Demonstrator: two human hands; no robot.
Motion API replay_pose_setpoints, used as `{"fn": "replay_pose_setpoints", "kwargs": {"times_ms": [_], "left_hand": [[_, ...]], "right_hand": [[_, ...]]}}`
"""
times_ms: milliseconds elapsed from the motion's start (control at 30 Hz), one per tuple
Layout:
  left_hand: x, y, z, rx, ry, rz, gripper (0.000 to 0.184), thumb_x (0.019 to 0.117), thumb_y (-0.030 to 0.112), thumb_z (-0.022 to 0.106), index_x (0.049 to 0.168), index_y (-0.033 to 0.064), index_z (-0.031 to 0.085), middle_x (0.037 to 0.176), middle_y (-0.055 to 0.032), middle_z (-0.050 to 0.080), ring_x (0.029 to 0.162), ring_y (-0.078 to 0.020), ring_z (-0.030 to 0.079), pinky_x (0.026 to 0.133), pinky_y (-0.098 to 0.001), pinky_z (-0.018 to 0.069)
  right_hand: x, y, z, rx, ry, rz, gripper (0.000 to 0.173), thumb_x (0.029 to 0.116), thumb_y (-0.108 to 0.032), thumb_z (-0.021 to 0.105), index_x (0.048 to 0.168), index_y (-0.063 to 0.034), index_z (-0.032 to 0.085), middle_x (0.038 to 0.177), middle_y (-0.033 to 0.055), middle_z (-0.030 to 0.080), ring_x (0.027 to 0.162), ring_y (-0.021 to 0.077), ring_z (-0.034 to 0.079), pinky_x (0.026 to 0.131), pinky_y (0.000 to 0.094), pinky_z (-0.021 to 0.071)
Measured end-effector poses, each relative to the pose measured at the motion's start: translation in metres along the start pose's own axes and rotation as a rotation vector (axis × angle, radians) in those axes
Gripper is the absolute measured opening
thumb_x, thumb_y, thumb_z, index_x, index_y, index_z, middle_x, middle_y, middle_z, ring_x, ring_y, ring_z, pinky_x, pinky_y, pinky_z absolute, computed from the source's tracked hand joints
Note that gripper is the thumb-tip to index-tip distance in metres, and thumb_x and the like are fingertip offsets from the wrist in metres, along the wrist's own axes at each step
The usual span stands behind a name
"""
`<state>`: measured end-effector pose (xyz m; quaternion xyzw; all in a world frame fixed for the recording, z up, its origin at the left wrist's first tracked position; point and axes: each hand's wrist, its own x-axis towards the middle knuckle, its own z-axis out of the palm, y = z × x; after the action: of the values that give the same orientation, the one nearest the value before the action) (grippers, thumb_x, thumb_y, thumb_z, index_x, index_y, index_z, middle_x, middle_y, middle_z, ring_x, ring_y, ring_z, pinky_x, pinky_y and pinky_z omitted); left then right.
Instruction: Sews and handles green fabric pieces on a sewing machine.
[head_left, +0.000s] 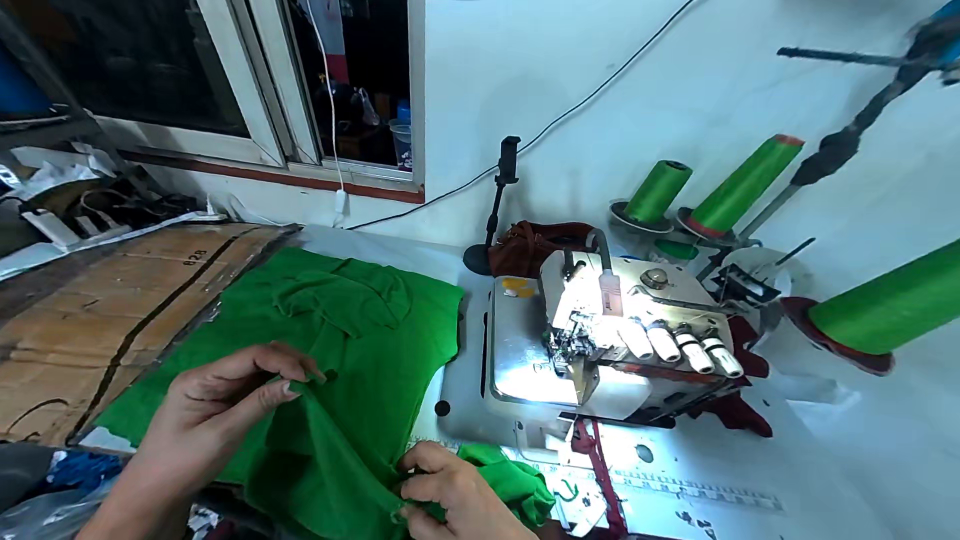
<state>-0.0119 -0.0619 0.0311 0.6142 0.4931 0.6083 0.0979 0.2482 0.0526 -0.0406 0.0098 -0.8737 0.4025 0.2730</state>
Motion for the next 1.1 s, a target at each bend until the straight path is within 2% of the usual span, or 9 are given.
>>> {"fn": "replay_pose_setpoints", "kwargs": {"times_ms": [67,133,167,233,300,367,567,800,1100], "left_hand": [[-0.002,-0.001,-0.001,-0.022,-0.001,-0.008,0.012,0.0959,0.037,0.069,0.101,0.0271,0.074,0.096,0.0080,0.073,0.090,-0.0051,0.070,0.080,-0.0198,0.0583],[-0.005,-0.002,-0.002,-0.027,0.010,-0.020,0.013,0.0952,0.038,0.070,0.101,0.0275,0.074,0.097,0.0079,0.073,0.090,-0.0054,0.070,0.081,-0.0201,0.0585],[-0.007,-0.002,-0.004,-0.033,0.016,-0.019,0.013,0.0951,0.038,0.070,0.101,0.0271,0.074,0.097,0.0076,0.073,0.090,-0.0059,0.070,0.081,-0.0204,0.0585],[-0.008,-0.004,-0.007,-0.052,0.021,-0.015,0.013,0.0957,0.037,0.070,0.101,0.0263,0.074,0.097,0.0069,0.073,0.090,-0.0065,0.071,0.081,-0.0207,0.0586],[-0.010,-0.005,-0.010,-0.055,0.028,-0.012,0.012,0.0962,0.037,0.069,0.102,0.0268,0.073,0.097,0.0074,0.073,0.091,-0.0061,0.070,0.081,-0.0203,0.0583],[-0.013,-0.007,-0.013,-0.055,0.047,-0.017,0.011,0.0959,0.036,0.070,0.101,0.0264,0.073,0.096,0.0071,0.073,0.090,-0.0060,0.070,0.081,-0.0201,0.0582],[-0.023,-0.007,-0.011,-0.073,0.068,-0.045,0.013,0.0965,0.036,0.069,0.105,0.0261,0.073,0.096,0.0088,0.073,0.087,-0.0018,0.070,0.078,-0.0166,0.0573],[-0.030,-0.005,-0.008,-0.103,0.108,-0.063,0.013,0.0965,0.034,0.069,0.105,0.0250,0.073,0.095,0.0079,0.074,0.082,-0.0012,0.070,0.074,-0.0160,0.0576],[-0.035,-0.011,-0.011,-0.077,0.132,-0.064,0.010,0.0946,0.031,0.071,0.104,0.0267,0.073,0.097,0.0100,0.074,0.087,-0.0008,0.070,0.078,-0.0165,0.0577]], "right_hand": [[0.002,-0.005,-0.002,0.036,-0.030,0.015,0.017,0.0927,-0.004,0.062,0.093,0.0043,0.077,0.108,0.0207,0.070,0.106,0.0301,0.066,0.094,0.0382,0.0539],[0.002,-0.008,-0.002,0.025,-0.012,0.023,0.018,0.0936,-0.008,0.063,0.092,0.0016,0.078,0.106,0.0171,0.073,0.103,0.0307,0.067,0.088,0.0451,0.0519],[0.002,-0.008,-0.001,0.035,0.014,0.026,0.017,0.0931,-0.010,0.065,0.091,0.0007,0.079,0.105,0.0154,0.074,0.101,0.0296,0.067,0.086,0.0456,0.0505],[0.002,-0.007,0.001,0.098,0.093,0.034,0.014,0.0915,-0.009,0.069,0.089,0.0016,0.078,0.099,0.0137,0.074,0.097,0.0215,0.069,0.087,0.0341,0.0542],[0.002,-0.009,0.004,0.168,0.173,0.066,0.012,0.0905,-0.006,0.072,0.087,0.0043,0.077,0.095,0.0140,0.073,0.091,0.0137,0.069,0.083,0.0224,0.0556],[0.000,-0.011,0.008,0.175,0.249,0.091,0.011,0.0880,-0.005,0.073,0.084,0.0048,0.076,0.092,0.0137,0.073,0.088,0.0114,0.069,0.080,0.0199,0.0554],[-0.009,-0.016,0.028,0.121,0.434,0.187,0.010,0.0841,-0.003,0.073,0.079,0.0044,0.069,0.082,0.0132,0.069,0.079,0.0125,0.067,0.071,0.0200,0.0540],[-0.010,-0.019,0.035,0.090,0.472,0.257,0.013,0.0850,-0.005,0.073,0.077,0.0035,0.066,0.077,0.0120,0.066,0.075,0.0110,0.064,0.068,0.0194,0.0520],[-0.005,-0.023,0.039,0.086,0.522,0.392,0.011,0.0843,-0.005,0.071,0.076,0.0019,0.067,0.074,0.0087,0.065,0.069,0.0057,0.061,0.064,0.0169,0.0491]]}}
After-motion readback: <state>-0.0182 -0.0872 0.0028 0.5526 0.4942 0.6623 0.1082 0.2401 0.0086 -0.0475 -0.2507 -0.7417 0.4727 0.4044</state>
